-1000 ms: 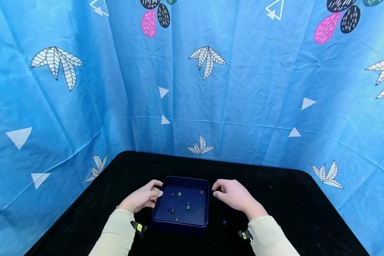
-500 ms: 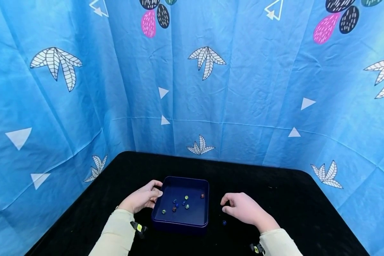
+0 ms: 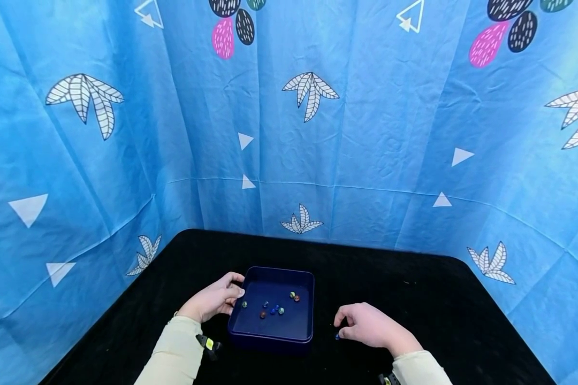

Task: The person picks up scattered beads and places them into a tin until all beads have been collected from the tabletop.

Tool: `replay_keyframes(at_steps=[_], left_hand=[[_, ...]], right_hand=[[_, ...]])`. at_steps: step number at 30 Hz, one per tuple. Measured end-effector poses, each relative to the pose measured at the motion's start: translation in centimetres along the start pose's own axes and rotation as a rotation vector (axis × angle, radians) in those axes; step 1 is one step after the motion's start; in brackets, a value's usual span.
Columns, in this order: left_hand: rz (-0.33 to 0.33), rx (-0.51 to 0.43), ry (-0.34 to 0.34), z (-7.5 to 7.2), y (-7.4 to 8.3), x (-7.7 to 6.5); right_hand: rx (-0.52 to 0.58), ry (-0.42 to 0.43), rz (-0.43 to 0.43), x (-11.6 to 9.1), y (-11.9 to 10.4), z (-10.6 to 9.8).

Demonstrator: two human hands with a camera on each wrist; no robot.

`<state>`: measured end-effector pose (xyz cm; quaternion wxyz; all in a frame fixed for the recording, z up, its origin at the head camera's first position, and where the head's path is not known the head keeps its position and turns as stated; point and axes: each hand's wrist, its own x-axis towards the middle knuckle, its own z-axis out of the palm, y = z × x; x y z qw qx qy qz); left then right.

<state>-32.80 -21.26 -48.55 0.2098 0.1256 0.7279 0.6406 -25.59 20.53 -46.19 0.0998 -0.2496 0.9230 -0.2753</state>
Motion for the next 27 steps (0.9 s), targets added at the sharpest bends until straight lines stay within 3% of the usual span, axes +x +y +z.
replay_keyframes(at_steps=[13,27], left_hand=[[-0.001,-0.005,0.013,0.16,0.16,-0.06],[-0.001,-0.005,0.011,0.18,0.11,0.00]], right_hand=[[0.023,-0.082,0.029,0.05,0.18,0.10],[0.011,-0.102,0.006,0.43,-0.15,0.24]])
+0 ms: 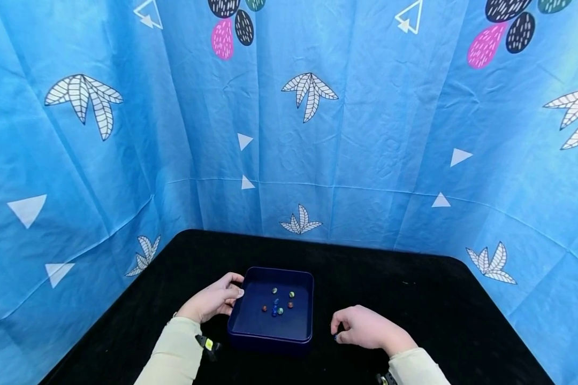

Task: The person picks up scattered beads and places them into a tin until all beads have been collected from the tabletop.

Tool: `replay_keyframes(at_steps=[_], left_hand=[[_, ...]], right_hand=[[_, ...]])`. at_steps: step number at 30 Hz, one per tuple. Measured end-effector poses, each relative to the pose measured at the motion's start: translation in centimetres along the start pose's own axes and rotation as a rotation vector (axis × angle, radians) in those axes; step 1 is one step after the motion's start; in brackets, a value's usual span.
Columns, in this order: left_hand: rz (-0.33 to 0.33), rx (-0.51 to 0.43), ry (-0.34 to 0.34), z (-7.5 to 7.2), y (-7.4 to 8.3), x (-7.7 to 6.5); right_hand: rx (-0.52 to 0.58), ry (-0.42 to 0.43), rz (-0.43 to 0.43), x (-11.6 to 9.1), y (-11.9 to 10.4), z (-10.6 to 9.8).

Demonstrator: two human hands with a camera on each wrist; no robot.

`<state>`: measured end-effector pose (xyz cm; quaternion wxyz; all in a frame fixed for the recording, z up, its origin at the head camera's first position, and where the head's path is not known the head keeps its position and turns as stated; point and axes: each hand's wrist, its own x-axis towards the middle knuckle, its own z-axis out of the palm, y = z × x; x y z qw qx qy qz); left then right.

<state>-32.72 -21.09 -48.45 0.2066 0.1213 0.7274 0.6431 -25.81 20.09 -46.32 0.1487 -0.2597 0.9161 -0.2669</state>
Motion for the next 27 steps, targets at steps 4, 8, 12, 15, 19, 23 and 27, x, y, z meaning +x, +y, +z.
replay_keyframes(at_steps=[4,8,12,15,19,23,27], left_hand=[[0.000,0.003,-0.005,0.0,0.0,-0.1],[0.002,0.002,-0.009,-0.1,0.1,-0.1],[0.005,0.003,-0.007,-0.1,0.2,0.0],[0.004,0.001,-0.007,-0.1,0.2,0.0],[0.002,-0.004,-0.005,-0.1,0.1,-0.1],[0.002,-0.004,-0.004,-0.1,0.0,0.0],[0.000,-0.004,-0.005,-0.1,-0.1,0.1]], right_hand=[[-0.019,0.025,-0.024,0.0,0.0,0.0],[-0.033,0.082,-0.059,0.3,0.0,-0.4],[-0.069,0.165,-0.083,0.7,-0.4,-1.1],[-0.096,0.228,-0.095,1.1,-1.0,-1.7],[-0.127,0.302,-0.085,1.8,-2.0,-2.4],[-0.128,0.346,-0.064,2.6,-2.9,-2.8],[-0.132,0.373,-0.070,3.4,-3.9,-3.2]])
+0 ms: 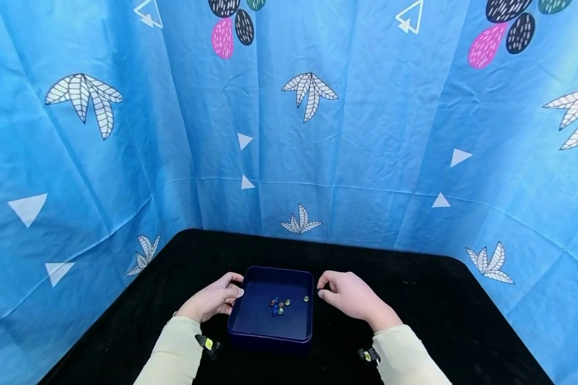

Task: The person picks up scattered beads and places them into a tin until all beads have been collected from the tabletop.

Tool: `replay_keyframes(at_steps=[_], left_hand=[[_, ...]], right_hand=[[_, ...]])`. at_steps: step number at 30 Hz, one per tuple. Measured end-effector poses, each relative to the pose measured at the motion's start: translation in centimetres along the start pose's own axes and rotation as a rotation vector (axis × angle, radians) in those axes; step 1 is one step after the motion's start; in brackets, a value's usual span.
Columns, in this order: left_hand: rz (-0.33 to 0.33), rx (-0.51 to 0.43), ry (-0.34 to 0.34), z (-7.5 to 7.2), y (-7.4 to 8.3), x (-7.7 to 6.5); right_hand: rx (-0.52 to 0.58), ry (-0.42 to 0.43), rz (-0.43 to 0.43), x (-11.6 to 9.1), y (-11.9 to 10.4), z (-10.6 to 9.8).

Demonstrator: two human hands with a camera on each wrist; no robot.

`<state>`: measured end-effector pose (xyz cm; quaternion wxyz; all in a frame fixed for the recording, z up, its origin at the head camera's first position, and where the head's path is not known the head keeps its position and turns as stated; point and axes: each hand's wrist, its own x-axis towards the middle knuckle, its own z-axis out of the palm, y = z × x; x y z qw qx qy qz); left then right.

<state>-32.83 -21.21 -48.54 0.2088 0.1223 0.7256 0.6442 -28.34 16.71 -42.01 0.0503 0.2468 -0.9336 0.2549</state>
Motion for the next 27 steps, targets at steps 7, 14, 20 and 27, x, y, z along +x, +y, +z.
replay_keyframes(at_steps=[7,14,20,27], left_hand=[[-0.002,0.003,-0.003,-0.1,-0.1,0.0],[0.002,0.001,0.001,0.0,0.0,-0.1],[0.003,0.002,-0.003,-0.1,0.0,-0.2],[0.007,0.005,-0.003,0.0,0.0,-0.1]], right_hand=[[0.012,0.007,0.003,1.6,-1.4,-0.2],[-0.001,0.030,-0.031,3.2,-2.5,0.0],[-0.018,0.006,-0.017,4.6,-3.5,0.7],[-0.009,-0.036,-0.033,5.8,-5.2,1.2]])
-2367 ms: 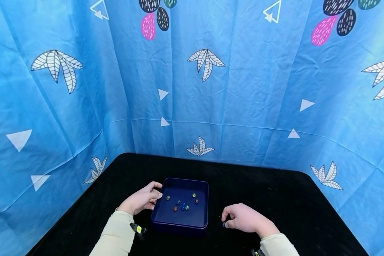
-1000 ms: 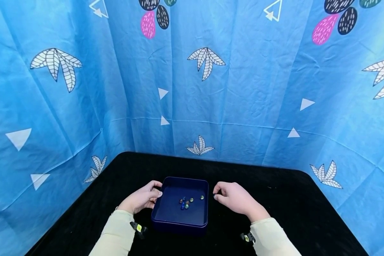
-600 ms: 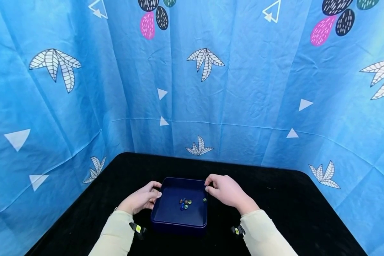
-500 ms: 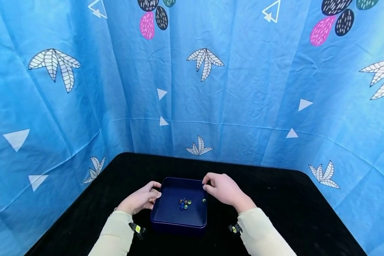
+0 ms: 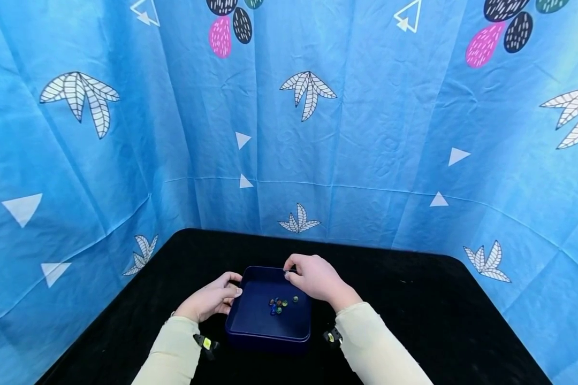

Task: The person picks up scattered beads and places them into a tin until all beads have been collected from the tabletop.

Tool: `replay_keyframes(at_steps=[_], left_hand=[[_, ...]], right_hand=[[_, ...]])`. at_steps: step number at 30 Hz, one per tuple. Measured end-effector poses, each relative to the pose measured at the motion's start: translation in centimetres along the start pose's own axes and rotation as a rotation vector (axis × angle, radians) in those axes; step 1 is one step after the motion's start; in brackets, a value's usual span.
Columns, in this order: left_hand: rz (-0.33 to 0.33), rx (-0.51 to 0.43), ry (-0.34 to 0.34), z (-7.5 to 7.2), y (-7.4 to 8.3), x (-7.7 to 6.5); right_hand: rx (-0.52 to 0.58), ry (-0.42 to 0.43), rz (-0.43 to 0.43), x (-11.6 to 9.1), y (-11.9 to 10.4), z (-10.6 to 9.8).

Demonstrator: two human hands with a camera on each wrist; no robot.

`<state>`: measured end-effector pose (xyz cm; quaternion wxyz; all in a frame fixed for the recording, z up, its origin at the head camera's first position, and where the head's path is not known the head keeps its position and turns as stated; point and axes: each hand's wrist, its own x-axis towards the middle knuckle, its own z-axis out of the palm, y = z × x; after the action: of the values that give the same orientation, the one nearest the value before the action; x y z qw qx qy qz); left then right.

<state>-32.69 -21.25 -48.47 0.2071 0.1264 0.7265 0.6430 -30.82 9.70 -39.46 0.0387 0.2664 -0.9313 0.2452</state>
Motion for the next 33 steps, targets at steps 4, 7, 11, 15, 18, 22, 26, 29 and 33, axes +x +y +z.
replay_keyframes(at_steps=[4,7,11,15,18,22,26,29,33], left_hand=[[0.004,-0.007,0.001,0.0,0.0,0.0],[0.005,-0.011,0.001,0.0,0.0,0.1],[0.007,-0.012,-0.003,0.1,0.0,0.1],[0.008,-0.010,-0.001,0.1,0.1,0.0],[0.007,-0.007,0.004,0.1,0.0,0.0],[0.008,-0.010,0.004,0.1,0.0,0.0],[0.008,-0.012,0.002,0.1,-0.1,0.0],[0.004,-0.006,0.005,0.0,0.0,0.0],[0.003,-0.005,0.005,-0.1,-0.1,-0.1]], right_hand=[[-0.005,-0.026,-0.010,0.6,-0.6,0.5],[-0.007,-0.037,-0.025,0.9,-0.8,0.7],[-0.021,-0.037,-0.028,1.0,-1.0,0.6],[-0.029,-0.044,-0.009,0.9,-0.9,0.5],[-0.032,-0.052,0.007,0.7,-0.7,0.3],[-0.039,-0.048,0.017,0.3,-0.5,0.0],[-0.052,-0.035,0.028,0.0,-0.1,-0.3],[-0.047,-0.020,0.034,-0.4,0.3,-0.5],[-0.040,-0.013,0.042,-0.9,0.8,-0.6]])
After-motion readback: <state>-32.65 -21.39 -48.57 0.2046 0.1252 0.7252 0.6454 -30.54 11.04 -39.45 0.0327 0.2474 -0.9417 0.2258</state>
